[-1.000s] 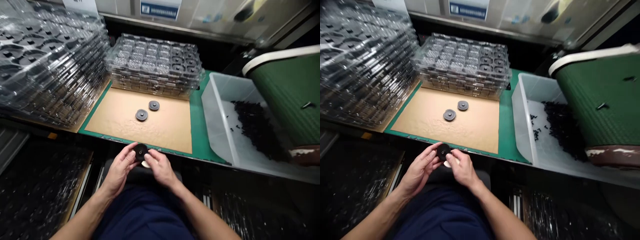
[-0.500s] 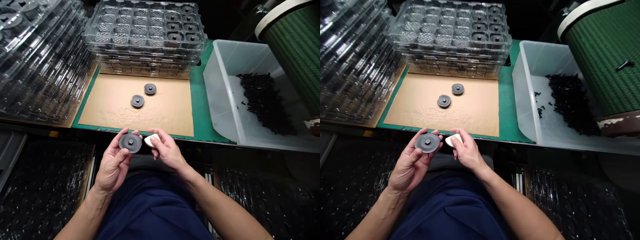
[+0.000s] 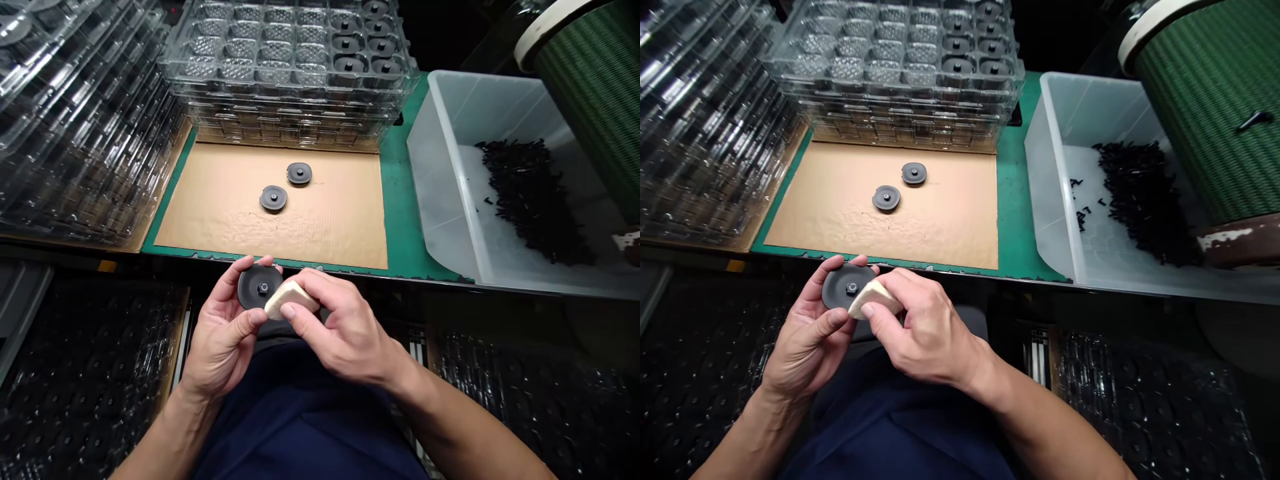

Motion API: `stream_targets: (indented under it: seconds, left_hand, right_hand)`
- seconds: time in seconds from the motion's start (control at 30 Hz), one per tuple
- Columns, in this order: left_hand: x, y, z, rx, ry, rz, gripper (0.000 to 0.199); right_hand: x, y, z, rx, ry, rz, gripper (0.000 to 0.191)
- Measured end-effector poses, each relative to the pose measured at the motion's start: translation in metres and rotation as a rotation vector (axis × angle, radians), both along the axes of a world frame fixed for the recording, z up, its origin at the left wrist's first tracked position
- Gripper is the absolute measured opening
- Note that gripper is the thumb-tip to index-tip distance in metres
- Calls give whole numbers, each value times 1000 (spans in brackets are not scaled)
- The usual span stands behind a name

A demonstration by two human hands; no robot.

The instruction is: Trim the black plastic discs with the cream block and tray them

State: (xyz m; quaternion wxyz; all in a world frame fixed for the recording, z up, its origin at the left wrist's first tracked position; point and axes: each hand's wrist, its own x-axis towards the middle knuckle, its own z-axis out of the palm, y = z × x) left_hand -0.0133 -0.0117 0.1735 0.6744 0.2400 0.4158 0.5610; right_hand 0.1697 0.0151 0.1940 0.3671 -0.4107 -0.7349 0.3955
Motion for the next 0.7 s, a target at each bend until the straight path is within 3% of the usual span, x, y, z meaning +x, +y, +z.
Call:
stream_targets:
  seconds: [0.1,0.23,0.37,0.47,0.6,0.7]
  left_hand:
    - [1,0,1,11,10,18,56]
    - [0,-1,3,-23,25,20,57]
    - [-1,-3,3,-56,30,13,58]
    - [-4,-3,3,-66,2,-20,60]
    - [-9,-4,0,-80,-46,-76,60]
    - [-10,-5,-1,-106,-81,-52,56]
  right_hand:
    - [-1,-1,0,109,-76,-100,13]
    - [-3,-1,0,47,-46,-35,9]
    - [-2,2,2,70,-113,-99,14]
    - [1,5,3,6,-68,6,17]
    - [4,9,6,57,-107,-25,13]
    - [3,9,5,24,-86,69,12]
